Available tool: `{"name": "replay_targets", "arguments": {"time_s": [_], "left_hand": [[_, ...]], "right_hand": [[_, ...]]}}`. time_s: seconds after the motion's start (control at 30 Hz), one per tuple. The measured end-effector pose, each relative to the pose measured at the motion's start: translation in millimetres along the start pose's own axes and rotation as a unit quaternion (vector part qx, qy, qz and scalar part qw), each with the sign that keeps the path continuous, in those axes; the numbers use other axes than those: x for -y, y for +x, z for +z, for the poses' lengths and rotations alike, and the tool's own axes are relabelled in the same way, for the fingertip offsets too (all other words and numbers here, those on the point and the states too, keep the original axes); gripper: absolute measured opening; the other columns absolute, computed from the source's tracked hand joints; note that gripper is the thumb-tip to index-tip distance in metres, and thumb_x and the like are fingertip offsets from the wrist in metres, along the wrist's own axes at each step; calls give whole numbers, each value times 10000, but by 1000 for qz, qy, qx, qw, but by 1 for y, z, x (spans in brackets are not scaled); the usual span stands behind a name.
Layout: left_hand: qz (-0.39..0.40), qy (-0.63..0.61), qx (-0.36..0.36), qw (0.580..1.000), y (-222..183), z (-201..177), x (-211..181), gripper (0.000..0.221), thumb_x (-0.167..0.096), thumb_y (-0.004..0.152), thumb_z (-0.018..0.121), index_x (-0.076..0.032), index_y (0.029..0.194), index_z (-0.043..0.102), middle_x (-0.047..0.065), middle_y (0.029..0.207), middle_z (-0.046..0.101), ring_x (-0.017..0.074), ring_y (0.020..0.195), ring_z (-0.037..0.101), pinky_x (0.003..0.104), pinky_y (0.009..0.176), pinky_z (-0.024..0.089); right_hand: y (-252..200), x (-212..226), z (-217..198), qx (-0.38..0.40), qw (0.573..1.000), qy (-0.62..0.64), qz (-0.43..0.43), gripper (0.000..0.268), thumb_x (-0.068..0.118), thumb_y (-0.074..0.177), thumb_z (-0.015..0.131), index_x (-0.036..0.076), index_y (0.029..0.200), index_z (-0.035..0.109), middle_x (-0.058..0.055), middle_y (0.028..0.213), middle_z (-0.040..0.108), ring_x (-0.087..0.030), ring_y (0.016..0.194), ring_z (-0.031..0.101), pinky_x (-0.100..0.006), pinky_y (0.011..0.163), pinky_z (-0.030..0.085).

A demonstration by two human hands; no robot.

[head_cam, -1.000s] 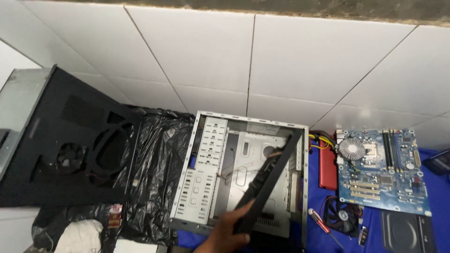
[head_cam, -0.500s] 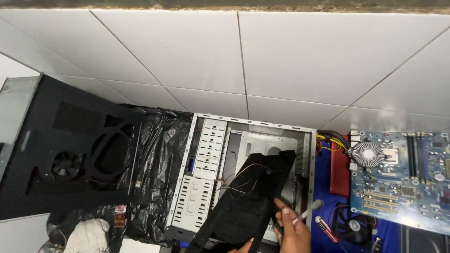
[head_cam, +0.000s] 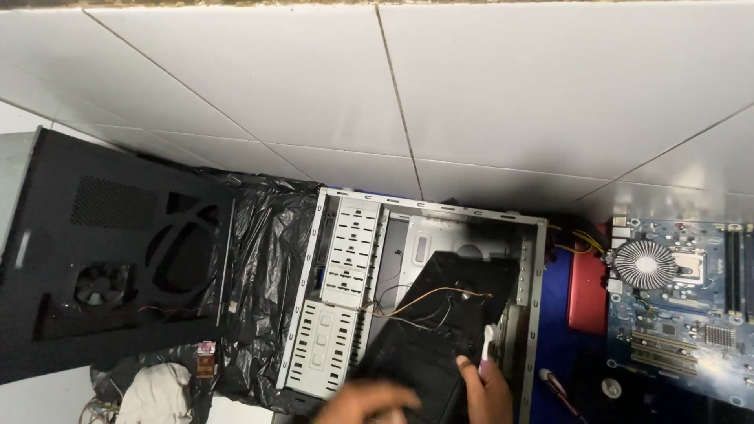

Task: Removing and inspecting the front panel of a computer tower case and cleaning internal components.

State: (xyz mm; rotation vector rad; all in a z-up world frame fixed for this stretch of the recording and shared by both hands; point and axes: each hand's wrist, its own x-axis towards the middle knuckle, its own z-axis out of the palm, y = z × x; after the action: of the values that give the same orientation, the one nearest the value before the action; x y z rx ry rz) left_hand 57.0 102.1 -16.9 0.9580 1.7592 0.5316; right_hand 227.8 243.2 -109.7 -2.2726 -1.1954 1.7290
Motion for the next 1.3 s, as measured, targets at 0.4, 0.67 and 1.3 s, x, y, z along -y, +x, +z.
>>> {"name": "replay_targets", "arguments": {"time_s": [0.4, 0.67, 1.3], "left_hand": [[146, 682, -69, 713, 178, -14, 104, 143, -96, 802, 685, -192, 710, 739, 53, 844, 686, 269, 899, 592, 391, 791, 507], [100, 220, -209, 948, 145, -62, 65, 233, 181, 878, 519, 35, 804, 684, 161, 1012, 705, 293, 742, 741, 245, 524, 777], [-181, 192, -140, 954, 154, -73, 66, 214, 20, 895, 666, -175, 939, 742, -6, 937, 726, 120, 619, 676, 211, 489, 650]], "right_hand": [[17, 13, 13, 13, 999, -39, -13, 424, 364, 924, 665, 115, 757, 366, -54, 743, 436, -234, 742, 495, -362, 758, 375], [17, 7, 12, 28, 999, -22, 41, 366, 339, 914, 666, 91, 765, 441, -83, 708, 428, -243, 711, 502, -347, 726, 351], [4, 29, 13, 62, 991, -104, 54, 341, 476, 927, 587, 139, 905, 537, -53, 847, 620, -260, 882, 626, -335, 814, 404]]}}
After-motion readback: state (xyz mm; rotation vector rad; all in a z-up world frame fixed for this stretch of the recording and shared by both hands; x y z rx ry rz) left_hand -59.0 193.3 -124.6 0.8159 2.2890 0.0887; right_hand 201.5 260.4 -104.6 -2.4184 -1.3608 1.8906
